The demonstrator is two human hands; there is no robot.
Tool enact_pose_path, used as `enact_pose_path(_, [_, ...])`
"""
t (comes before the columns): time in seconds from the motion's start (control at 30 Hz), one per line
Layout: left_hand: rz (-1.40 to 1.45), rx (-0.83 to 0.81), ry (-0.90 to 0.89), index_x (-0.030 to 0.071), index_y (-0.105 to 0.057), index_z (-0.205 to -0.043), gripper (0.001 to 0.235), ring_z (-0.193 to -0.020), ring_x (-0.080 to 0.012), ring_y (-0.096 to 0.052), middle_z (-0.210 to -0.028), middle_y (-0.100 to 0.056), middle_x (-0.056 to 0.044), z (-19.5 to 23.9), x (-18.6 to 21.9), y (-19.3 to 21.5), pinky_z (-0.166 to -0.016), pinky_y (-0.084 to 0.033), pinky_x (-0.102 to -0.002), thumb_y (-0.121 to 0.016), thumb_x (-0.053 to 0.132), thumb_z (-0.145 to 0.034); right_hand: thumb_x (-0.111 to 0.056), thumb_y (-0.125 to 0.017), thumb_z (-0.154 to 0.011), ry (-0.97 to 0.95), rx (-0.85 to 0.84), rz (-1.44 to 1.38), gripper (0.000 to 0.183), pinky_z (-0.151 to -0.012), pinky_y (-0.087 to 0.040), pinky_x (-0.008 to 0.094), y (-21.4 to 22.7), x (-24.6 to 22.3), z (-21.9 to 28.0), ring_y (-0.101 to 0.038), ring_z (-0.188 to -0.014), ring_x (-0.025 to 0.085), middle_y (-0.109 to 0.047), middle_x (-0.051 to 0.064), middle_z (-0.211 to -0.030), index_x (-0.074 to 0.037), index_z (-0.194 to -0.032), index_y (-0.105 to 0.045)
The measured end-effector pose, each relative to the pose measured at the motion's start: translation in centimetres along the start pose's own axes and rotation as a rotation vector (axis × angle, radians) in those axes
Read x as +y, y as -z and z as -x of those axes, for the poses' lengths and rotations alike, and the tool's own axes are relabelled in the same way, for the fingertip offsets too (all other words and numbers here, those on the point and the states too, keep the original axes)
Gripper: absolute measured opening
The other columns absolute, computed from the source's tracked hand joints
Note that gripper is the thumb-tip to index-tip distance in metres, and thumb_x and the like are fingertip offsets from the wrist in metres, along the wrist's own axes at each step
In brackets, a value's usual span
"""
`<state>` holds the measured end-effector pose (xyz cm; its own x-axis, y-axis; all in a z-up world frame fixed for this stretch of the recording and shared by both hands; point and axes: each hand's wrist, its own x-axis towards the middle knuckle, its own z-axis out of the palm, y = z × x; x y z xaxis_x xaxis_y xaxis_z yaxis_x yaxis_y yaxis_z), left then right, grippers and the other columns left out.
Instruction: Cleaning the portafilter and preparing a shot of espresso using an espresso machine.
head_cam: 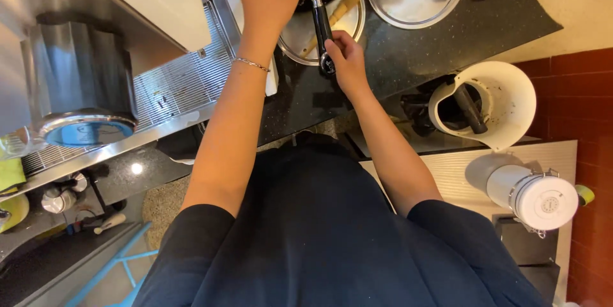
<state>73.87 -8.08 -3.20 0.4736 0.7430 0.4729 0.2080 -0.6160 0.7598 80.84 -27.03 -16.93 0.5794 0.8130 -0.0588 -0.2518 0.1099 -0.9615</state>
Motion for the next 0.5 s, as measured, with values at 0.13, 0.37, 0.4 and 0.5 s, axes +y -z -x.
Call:
enact_pose_path(0.13, [0.043, -0.051, -0.052, 0.001, -0.056, -0.074, 0.048, -0.052, -0.0126, -0.046, -0.059, -0.05, -0.001, 0.2, 0.3, 1.0, -0.051, -0.041, -0.032, -0.077, 0.036, -0.099, -0.012, -0.063, -0.104, -0.008, -0.07, -0.071, 0.012, -0.073, -0.046, 0.023, -0.1, -0.9, 0.3, -0.056, -0.082, 0.004, -0.064, -0.003, -0.094, -0.002, -0.11, -0.06])
enact_pose_path(0.37, [0.071, 0.088, -0.176, -0.003, -0.055, -0.081, 0.049, -0.058, -0.0178, -0.051, -0.066, -0.054, -0.006, -0.9, 2.7, 1.5, -0.056, -0.045, -0.037, -0.082, 0.037, -0.093, -0.014, -0.064, -0.103, -0.039, -0.032, -0.043, 0.014, -0.075, -0.045, 0.022, 0.3, 0.0, -0.3, -0.056, -0.082, 0.004, -0.062, -0.003, -0.091, -0.002, -0.111, -0.063])
enact_pose_path(0.4, [0.099, 0.167, -0.259, -0.005, -0.056, -0.087, 0.05, -0.063, -0.0202, -0.056, -0.072, -0.058, -0.008, -0.9, 3.7, 1.7, -0.059, -0.048, -0.038, -0.082, 0.038, -0.092, -0.015, -0.063, -0.103, -0.063, -0.014, -0.017, 0.014, -0.074, -0.045, 0.021, 0.3, 0.2, 0.0, -0.056, -0.081, 0.004, -0.062, -0.004, -0.089, -0.003, -0.111, -0.063])
enact_pose_path(0.5, [0.081, 0.083, -0.079, -0.002, -0.057, -0.083, 0.048, -0.059, -0.0188, -0.055, -0.067, -0.057, -0.005, -0.4, 0.8, 0.2, -0.058, -0.048, -0.038, -0.085, 0.037, -0.09, -0.014, -0.062, -0.106, -0.045, -0.041, -0.071, 0.014, -0.077, -0.046, 0.023, 0.2, -0.2, 0.1, -0.058, -0.084, 0.006, -0.064, -0.001, -0.094, -0.001, -0.111, -0.063])
